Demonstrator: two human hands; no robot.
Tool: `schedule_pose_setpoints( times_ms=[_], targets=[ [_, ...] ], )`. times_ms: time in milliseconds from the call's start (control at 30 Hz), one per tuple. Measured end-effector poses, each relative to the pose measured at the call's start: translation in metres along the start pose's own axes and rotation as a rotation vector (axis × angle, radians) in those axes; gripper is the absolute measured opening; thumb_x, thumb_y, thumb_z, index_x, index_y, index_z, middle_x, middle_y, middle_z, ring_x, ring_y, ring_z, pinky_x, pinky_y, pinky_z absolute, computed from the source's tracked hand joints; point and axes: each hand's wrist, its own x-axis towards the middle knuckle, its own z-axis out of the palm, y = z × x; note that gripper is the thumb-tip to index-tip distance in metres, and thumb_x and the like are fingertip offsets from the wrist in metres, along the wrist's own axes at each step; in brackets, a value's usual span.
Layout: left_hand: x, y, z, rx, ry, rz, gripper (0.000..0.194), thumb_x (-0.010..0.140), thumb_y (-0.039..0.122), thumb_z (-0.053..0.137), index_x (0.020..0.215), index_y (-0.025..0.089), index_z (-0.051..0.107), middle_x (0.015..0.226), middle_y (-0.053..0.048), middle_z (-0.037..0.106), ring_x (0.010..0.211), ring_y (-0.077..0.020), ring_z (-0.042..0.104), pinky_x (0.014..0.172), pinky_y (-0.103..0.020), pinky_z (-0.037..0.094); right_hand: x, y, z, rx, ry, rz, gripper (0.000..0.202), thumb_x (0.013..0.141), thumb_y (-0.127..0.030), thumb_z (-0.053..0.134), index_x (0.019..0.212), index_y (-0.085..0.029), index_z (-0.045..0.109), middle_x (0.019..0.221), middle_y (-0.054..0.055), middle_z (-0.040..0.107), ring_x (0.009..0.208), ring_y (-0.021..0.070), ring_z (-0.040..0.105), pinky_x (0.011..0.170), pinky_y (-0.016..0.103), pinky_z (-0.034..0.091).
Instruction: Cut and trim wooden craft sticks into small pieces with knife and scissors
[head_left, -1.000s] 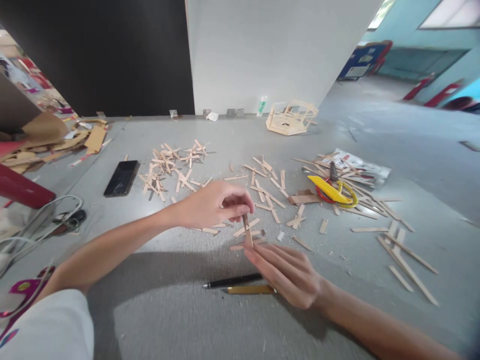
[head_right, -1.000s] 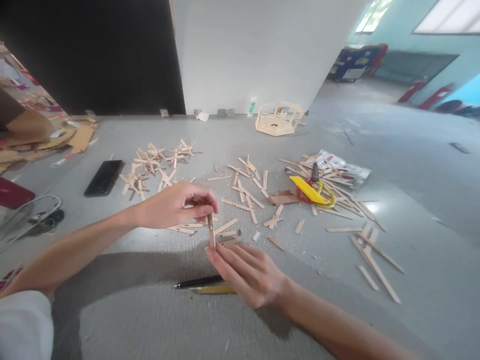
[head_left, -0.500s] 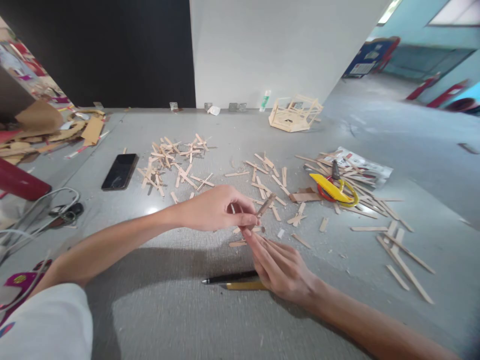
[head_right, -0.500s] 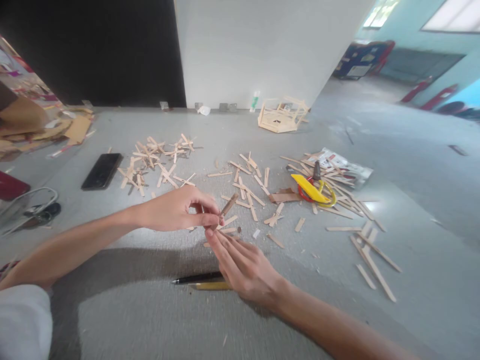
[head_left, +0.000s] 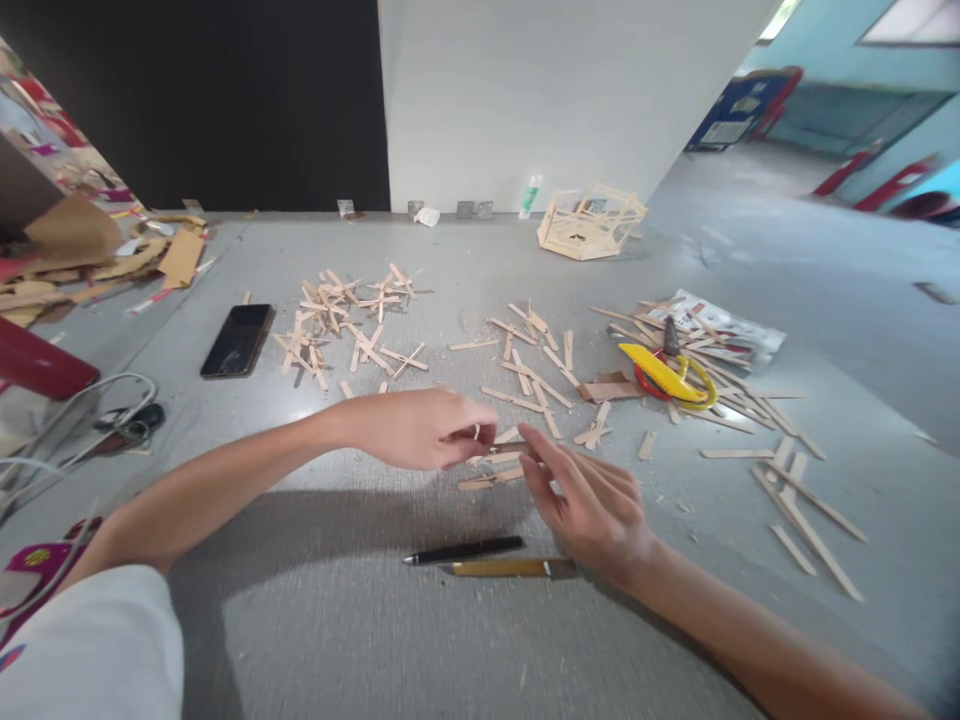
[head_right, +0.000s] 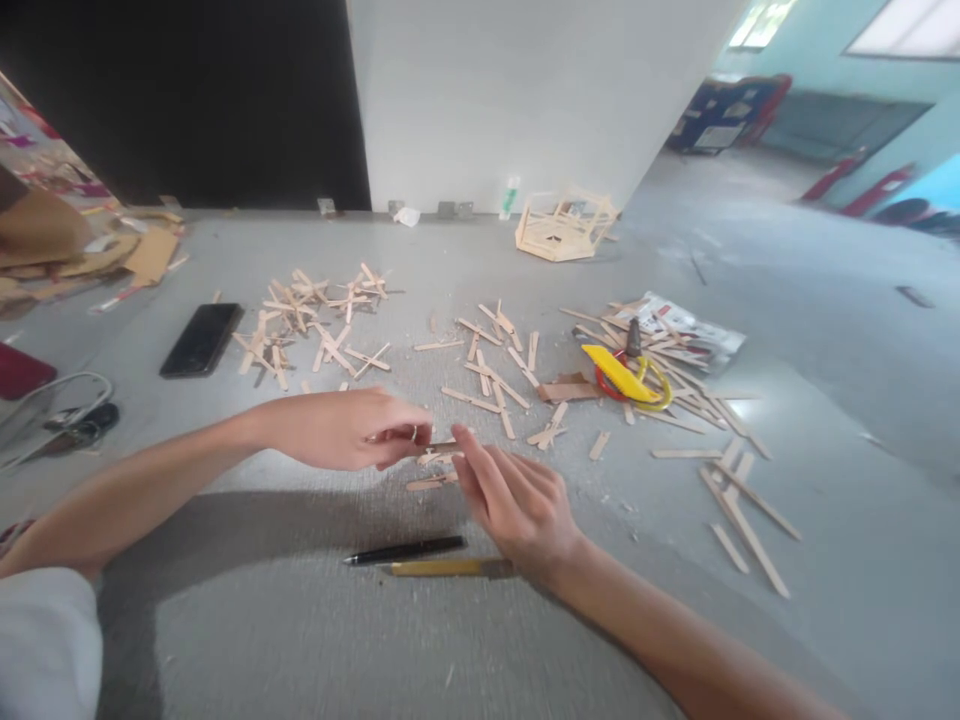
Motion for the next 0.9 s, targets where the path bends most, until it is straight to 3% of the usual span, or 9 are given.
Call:
schedule_pose_setpoints(
  times_ms=[167, 433, 533, 633, 700, 767, 833, 900],
  targets=[
    [-0.002, 0.000, -0.004, -0.002, -0.019, 0.014, 0.015, 0.093, 0.011, 0.043, 0.091, 0.017, 0.056, 0.070, 0.001, 0.059, 0.063, -0.0111, 0.054, 0.060, -0.023, 0.037, 0.000, -0.001, -0.001, 0.022, -0.036, -0.021, 0.041, 0.091, -0.006, 0.064, 0.132, -0.010, 0.056, 0.077, 0.002, 0.076, 0.058, 0.0094, 0.067, 0.059, 0.022, 0.050],
    [-0.002, -0.012, -0.006, 0.030, 0.044, -0.029, 0.019, 0.095, 0.020, 0.045, 0.101, 0.016, 0.063, 0.075, -0.002, 0.065, 0.062, -0.0123, 0.056, 0.057, -0.024, 0.036, -0.005, 0.000, 0.002, 0.038, -0.051, 0.003, 0.050, 0.091, -0.005, 0.063, 0.140, -0.013, 0.052, 0.078, 0.000, 0.076, 0.057, 0.0101, 0.067, 0.058, 0.023, 0.050],
    [-0.005, -0.019, -0.009, 0.076, 0.119, -0.137, 0.021, 0.095, 0.020, 0.043, 0.103, 0.016, 0.062, 0.078, -0.004, 0.067, 0.060, -0.0128, 0.056, 0.056, -0.025, 0.036, -0.004, 0.000, 0.002, 0.037, -0.047, 0.015, 0.047, 0.091, -0.006, 0.063, 0.136, -0.013, 0.054, 0.078, 0.001, 0.077, 0.057, 0.0101, 0.067, 0.056, 0.024, 0.050],
    [-0.010, -0.028, -0.011, 0.232, 0.288, -0.176, 0.027, 0.095, 0.014, 0.039, 0.110, 0.016, 0.061, 0.098, -0.009, 0.070, 0.082, -0.0176, 0.063, 0.068, -0.026, 0.042, -0.002, 0.001, 0.001, 0.035, -0.037, 0.003, 0.040, 0.089, -0.004, 0.066, 0.128, -0.010, 0.059, 0.076, 0.002, 0.076, 0.057, 0.0103, 0.067, 0.056, 0.024, 0.050],
    [-0.015, -0.033, -0.013, 0.363, 0.411, -0.167, 0.040, 0.093, 0.008, 0.037, 0.127, 0.016, 0.056, 0.126, -0.013, 0.062, 0.108, -0.0224, 0.061, 0.084, -0.030, 0.044, -0.002, 0.001, 0.001, 0.030, -0.033, -0.005, 0.039, 0.088, -0.003, 0.067, 0.126, -0.009, 0.060, 0.075, 0.002, 0.075, 0.057, 0.0105, 0.066, 0.057, 0.024, 0.049],
    [-0.018, -0.035, -0.015, 0.437, 0.450, -0.179, 0.057, 0.093, 0.005, 0.037, 0.147, 0.021, 0.040, 0.153, -0.014, 0.040, 0.129, -0.0268, 0.050, 0.095, -0.034, 0.042, -0.002, 0.001, 0.001, 0.026, -0.029, -0.006, 0.038, 0.089, -0.005, 0.066, 0.126, -0.010, 0.059, 0.074, 0.001, 0.075, 0.056, 0.0103, 0.066, 0.056, 0.023, 0.049],
    [-0.020, -0.035, -0.018, 0.454, 0.414, -0.216, 0.064, 0.095, 0.009, 0.039, 0.156, 0.025, 0.026, 0.163, -0.012, 0.023, 0.140, -0.0301, 0.039, 0.103, -0.037, 0.039, -0.003, 0.001, 0.001, 0.025, -0.029, -0.002, 0.036, 0.091, -0.006, 0.064, 0.126, -0.012, 0.059, 0.073, 0.001, 0.075, 0.055, 0.0098, 0.065, 0.056, 0.023, 0.049],
    [-0.020, -0.033, -0.021, 0.454, 0.388, -0.230, 0.061, 0.097, 0.013, 0.041, 0.156, 0.024, 0.027, 0.163, -0.011, 0.025, 0.143, -0.0299, 0.035, 0.108, -0.040, 0.035, -0.004, 0.001, 0.002, 0.027, -0.030, 0.005, 0.031, 0.091, -0.006, 0.063, 0.121, -0.013, 0.061, 0.071, 0.000, 0.074, 0.054, 0.0095, 0.064, 0.056, 0.023, 0.049]
  ],
)
